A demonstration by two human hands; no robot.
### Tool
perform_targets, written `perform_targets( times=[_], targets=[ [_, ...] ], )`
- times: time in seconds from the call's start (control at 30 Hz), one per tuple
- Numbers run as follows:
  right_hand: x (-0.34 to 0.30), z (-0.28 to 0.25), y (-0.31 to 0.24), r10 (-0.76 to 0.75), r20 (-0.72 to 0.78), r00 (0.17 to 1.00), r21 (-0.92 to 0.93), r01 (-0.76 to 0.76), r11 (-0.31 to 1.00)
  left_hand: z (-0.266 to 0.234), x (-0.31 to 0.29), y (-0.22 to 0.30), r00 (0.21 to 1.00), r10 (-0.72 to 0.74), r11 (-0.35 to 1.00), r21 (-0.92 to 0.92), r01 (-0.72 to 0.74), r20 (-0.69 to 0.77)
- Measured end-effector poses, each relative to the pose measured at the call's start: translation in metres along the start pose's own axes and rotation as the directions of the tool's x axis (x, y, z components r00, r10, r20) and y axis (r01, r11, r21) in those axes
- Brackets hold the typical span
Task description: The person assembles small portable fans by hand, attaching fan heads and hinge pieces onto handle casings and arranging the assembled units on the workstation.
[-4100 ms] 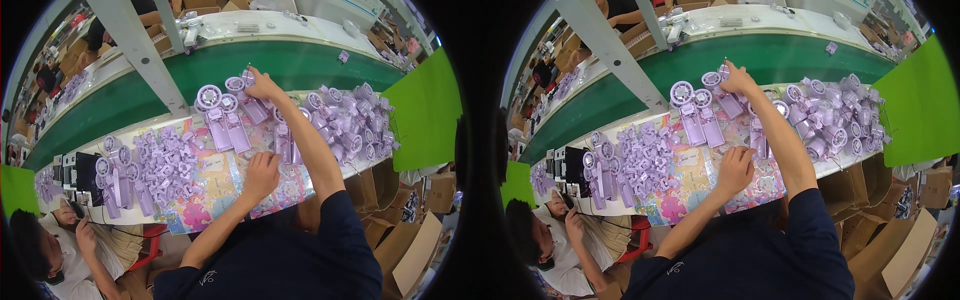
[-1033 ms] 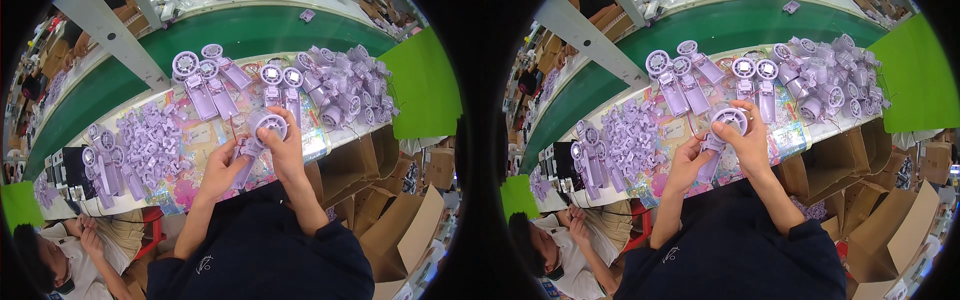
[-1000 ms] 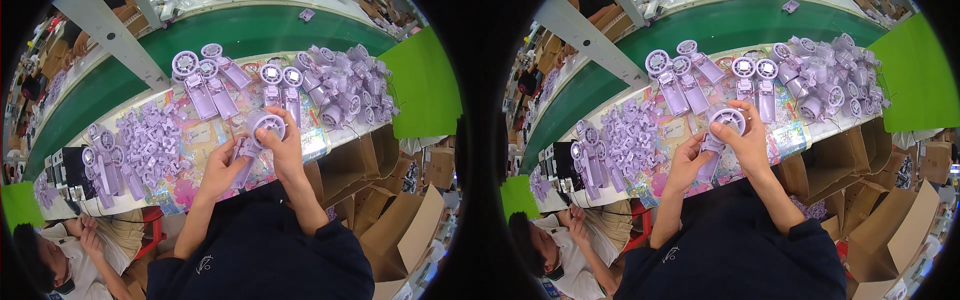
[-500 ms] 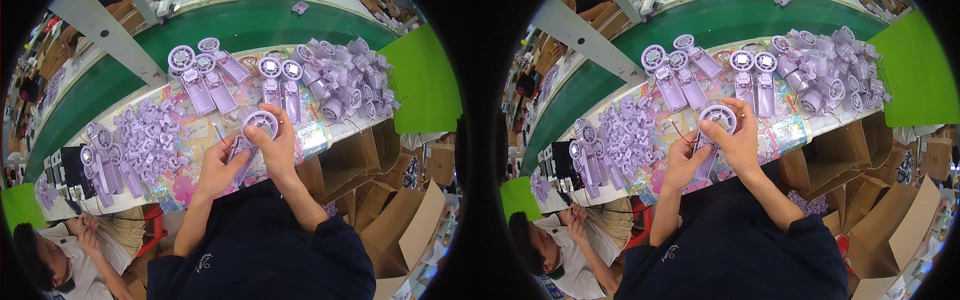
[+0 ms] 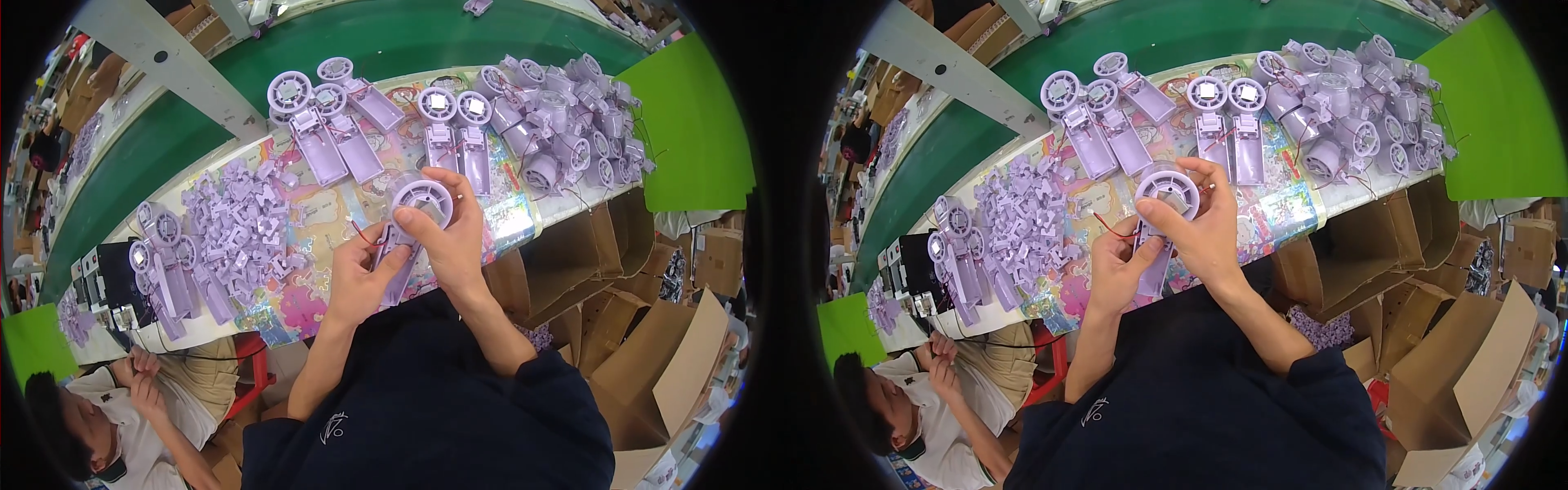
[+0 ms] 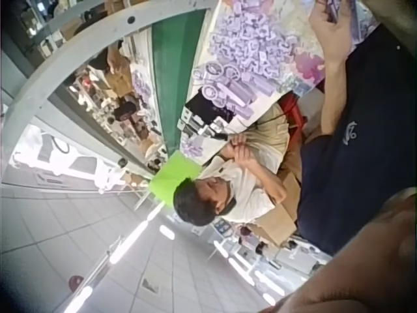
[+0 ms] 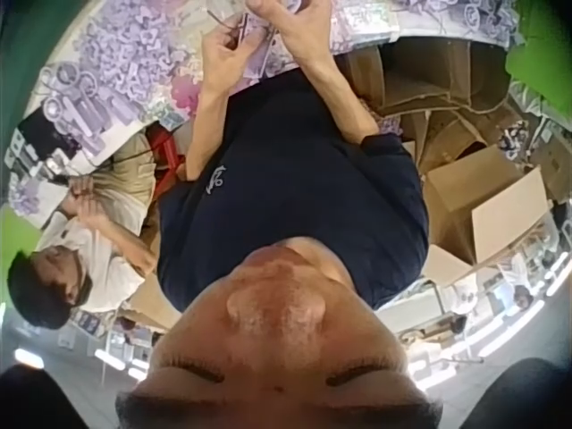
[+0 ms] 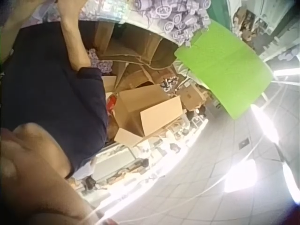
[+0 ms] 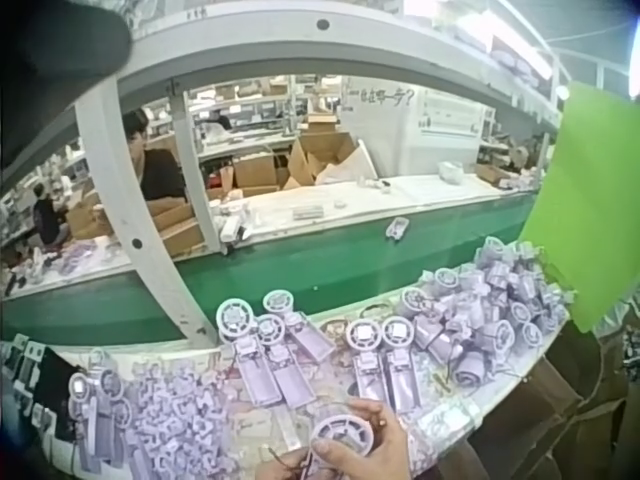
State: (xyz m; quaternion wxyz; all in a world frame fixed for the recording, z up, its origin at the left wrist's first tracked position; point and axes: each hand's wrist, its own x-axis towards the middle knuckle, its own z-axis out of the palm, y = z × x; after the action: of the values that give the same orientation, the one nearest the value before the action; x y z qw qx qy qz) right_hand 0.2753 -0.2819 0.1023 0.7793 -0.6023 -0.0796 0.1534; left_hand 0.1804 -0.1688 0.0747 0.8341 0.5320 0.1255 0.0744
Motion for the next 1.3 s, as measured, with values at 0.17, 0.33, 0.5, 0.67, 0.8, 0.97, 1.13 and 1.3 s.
perform_targets(
  times=[0.17, 0.33, 0.5, 0.67, 0.8, 0.97, 1.13, 1.3],
  targets=[
    [0.000, -0.003, -0.005, 0.004, 0.003, 1.000, -0.008, -0.004, 1.000, 0.005, -0.002, 0.001, 1.000, 0.014, 1.000, -0.013, -0.014, 0.003],
    [-0.004, -0.003, -0.013, -0.030, 0.053, 0.998, -0.035, 0.032, 0.999, 0.000, -0.008, 0.004, 0.998, -0.056, 0.990, -0.129, 0.056, 0.002],
    [-0.002, -0.004, -0.008, -0.050, 0.049, 0.998, -0.061, 0.052, 0.997, 0.001, -0.009, -0.003, 0.999, 0.025, 0.998, 0.060, -0.022, -0.043],
    [-0.003, 0.000, -0.005, -0.093, 0.045, 0.995, -0.028, 0.094, 0.995, 0.006, -0.008, 0.002, 0.993, 0.118, 0.987, 0.110, -0.115, -0.019],
    [-0.003, 0.001, 0.004, -0.094, 0.012, 0.995, -0.015, 0.095, 0.995, 0.005, -0.007, -0.001, 0.991, 0.115, 0.980, 0.168, -0.102, -0.069],
    [-0.003, -0.003, 0.010, 0.048, -0.004, 0.999, 0.045, -0.048, 0.998, 0.006, -0.008, -0.006, 0.991, 0.100, 0.971, 0.227, -0.079, -0.084],
    [-0.002, -0.019, 0.021, 0.036, 0.064, 0.997, 0.025, -0.038, 0.999, 0.008, -0.005, -0.018, 0.995, 0.030, 0.984, 0.175, -0.014, -0.090],
    [-0.013, -0.043, 0.043, -0.012, 0.016, 1.000, -0.183, 0.015, 0.983, 0.008, 0.010, -0.026, 0.972, 0.022, 0.998, 0.054, -0.010, -0.234]
  ],
)
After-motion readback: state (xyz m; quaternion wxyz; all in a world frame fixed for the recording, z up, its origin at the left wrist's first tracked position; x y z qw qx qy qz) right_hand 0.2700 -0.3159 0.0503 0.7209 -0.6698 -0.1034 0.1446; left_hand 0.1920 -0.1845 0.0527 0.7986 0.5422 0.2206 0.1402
